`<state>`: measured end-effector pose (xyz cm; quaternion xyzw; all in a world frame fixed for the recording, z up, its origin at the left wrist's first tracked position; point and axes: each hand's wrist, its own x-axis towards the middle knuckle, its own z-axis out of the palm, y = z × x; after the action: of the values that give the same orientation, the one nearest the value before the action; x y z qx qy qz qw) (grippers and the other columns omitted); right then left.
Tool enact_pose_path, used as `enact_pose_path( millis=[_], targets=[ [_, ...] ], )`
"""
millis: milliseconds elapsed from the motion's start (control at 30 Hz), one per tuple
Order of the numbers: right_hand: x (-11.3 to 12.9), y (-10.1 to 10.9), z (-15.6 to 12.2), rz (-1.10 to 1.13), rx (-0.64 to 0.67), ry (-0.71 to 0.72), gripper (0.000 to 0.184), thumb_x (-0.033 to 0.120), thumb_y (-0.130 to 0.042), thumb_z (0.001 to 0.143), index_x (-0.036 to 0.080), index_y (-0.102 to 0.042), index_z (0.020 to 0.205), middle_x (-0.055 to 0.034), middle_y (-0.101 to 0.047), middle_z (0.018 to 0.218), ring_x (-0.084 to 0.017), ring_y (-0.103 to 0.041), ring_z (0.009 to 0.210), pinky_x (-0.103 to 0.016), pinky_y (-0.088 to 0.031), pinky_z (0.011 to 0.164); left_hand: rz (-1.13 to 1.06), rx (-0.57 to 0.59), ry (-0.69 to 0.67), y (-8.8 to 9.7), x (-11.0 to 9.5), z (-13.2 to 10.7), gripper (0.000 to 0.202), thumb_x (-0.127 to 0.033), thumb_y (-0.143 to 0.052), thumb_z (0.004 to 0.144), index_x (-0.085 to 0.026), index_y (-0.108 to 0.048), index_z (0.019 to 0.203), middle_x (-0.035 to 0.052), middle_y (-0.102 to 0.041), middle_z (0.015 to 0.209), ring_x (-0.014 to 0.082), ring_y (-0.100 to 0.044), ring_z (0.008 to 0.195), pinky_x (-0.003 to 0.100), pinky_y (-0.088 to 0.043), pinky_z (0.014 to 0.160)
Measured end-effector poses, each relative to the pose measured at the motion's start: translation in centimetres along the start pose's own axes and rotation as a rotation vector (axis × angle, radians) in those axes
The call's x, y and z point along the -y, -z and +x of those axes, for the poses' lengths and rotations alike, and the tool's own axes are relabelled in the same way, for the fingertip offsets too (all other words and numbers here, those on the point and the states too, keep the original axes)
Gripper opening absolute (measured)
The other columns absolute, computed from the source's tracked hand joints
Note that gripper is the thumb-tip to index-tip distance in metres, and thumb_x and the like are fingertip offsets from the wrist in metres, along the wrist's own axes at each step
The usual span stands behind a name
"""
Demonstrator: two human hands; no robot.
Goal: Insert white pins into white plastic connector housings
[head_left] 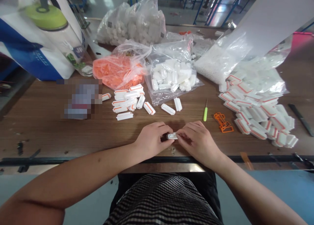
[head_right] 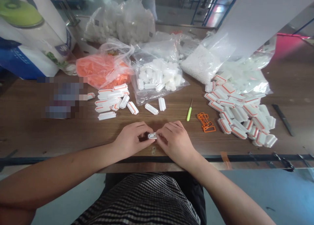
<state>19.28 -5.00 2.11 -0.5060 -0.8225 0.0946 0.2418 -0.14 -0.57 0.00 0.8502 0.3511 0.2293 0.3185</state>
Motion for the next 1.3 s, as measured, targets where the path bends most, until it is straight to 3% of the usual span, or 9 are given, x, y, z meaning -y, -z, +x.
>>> enact_pose_path(
  millis=[100,233,333,600,733,833,900,1033,1300],
  targets=[
    [-0.1,0.6,-0.2,0.047,0.054,0.004,0.021,0.019,-0.052,0.093,0.019,-0.07,0.083,-0.0024,-0.068,0.072,-0.016,-0.06,0.068,-0.033,-0.04,0.071,0.0,0.0,0.014,0.0,-0.1,0.0,0.009,-0.022,-0.069,0.082,-0.019,-0.068,0.09,-0.0018,-0.061,0.075,0.0138,-0.056,0.068,0.029,-0.046,0.068],
    [-0.3,0.9,-0.5,0.092,-0.017,0.013,0.017,0.018,-0.054,0.092,0.018,-0.071,0.093,-0.0005,-0.067,0.068,-0.015,-0.059,0.065,-0.033,-0.042,0.07,0.001,0.005,0.019,0.1,-0.1,0.0,0.01,-0.023,-0.071,0.082,-0.019,-0.068,0.091,-0.0018,-0.061,0.076,0.0136,-0.055,0.067,0.028,-0.045,0.067],
    [-0.4,0.7,-0.6,0.076,-0.055,0.034,0.015,0.018,-0.056,0.091,0.018,-0.071,0.093,-0.0009,-0.068,0.07,-0.015,-0.06,0.065,-0.033,-0.042,0.069,-0.002,0.005,0.021,0.1,-0.1,0.0,0.01,-0.023,-0.071,0.082,-0.02,-0.068,0.091,-0.0017,-0.061,0.077,0.0136,-0.055,0.067,0.028,-0.044,0.067],
    [0.2,0.6,-0.7,-0.094,0.012,0.104,0.019,0.018,-0.055,0.091,0.019,-0.074,0.09,-0.0018,-0.067,0.066,-0.017,-0.059,0.062,-0.036,-0.039,0.066,-0.004,0.009,0.008,0.3,-0.2,0.0,0.008,-0.024,-0.069,0.083,-0.019,-0.067,0.09,-0.0019,-0.06,0.076,0.0132,-0.056,0.068,0.028,-0.045,0.067],
    [-1.7,1.9,-1.5,0.107,-0.095,-0.078,0.017,0.022,-0.057,0.092,0.022,-0.074,0.095,-0.0019,-0.072,0.076,-0.017,-0.064,0.069,-0.035,-0.046,0.07,0.014,0.014,0.016,0.3,-0.1,0.0,0.009,-0.023,-0.07,0.082,-0.02,-0.067,0.09,-0.0021,-0.061,0.077,0.0136,-0.057,0.069,0.029,-0.046,0.068],
    [-4.5,3.3,-2.2,0.08,-0.103,-0.302,0.016,0.026,-0.06,0.089,0.023,-0.073,0.081,-0.003,-0.073,0.08,-0.018,-0.066,0.071,-0.033,-0.048,0.067,0.02,0.019,0.018,0.3,0.0,-0.1,0.009,-0.023,-0.07,0.081,-0.02,-0.066,0.09,-0.0021,-0.062,0.078,0.0131,-0.057,0.068,0.029,-0.047,0.069],
    [-6.1,3.9,-2.6,0.05,-0.004,-0.324,0.017,0.027,-0.062,0.086,0.023,-0.072,0.073,-0.0015,-0.071,0.074,-0.017,-0.064,0.065,-0.032,-0.047,0.062,0.027,0.014,0.011,0.3,0.0,-0.1,0.009,-0.024,-0.069,0.082,-0.02,-0.066,0.09,-0.0018,-0.063,0.079,0.0131,-0.057,0.069,0.029,-0.048,0.07],
    [-6.9,4.0,-2.6,0.156,0.135,-0.293,0.014,0.028,-0.063,0.086,0.023,-0.075,0.079,-0.0019,-0.072,0.078,-0.017,-0.065,0.07,-0.029,-0.048,0.064,0.037,0.016,0.0,0.3,0.1,-0.1,0.009,-0.024,-0.069,0.083,-0.02,-0.066,0.091,-0.001,-0.063,0.08,0.0138,-0.058,0.069,0.029,-0.048,0.069],
    [-6.3,3.1,-2.2,0.131,0.156,-0.338,0.017,0.025,-0.061,0.081,0.021,-0.069,0.066,0.0005,-0.065,0.061,-0.014,-0.058,0.055,-0.026,-0.044,0.053,0.028,0.012,-0.014,0.4,0.0,0.0,0.01,-0.025,-0.068,0.085,-0.019,-0.066,0.092,0.0,-0.063,0.079,0.0138,-0.057,0.068,0.029,-0.049,0.069]
  ],
)
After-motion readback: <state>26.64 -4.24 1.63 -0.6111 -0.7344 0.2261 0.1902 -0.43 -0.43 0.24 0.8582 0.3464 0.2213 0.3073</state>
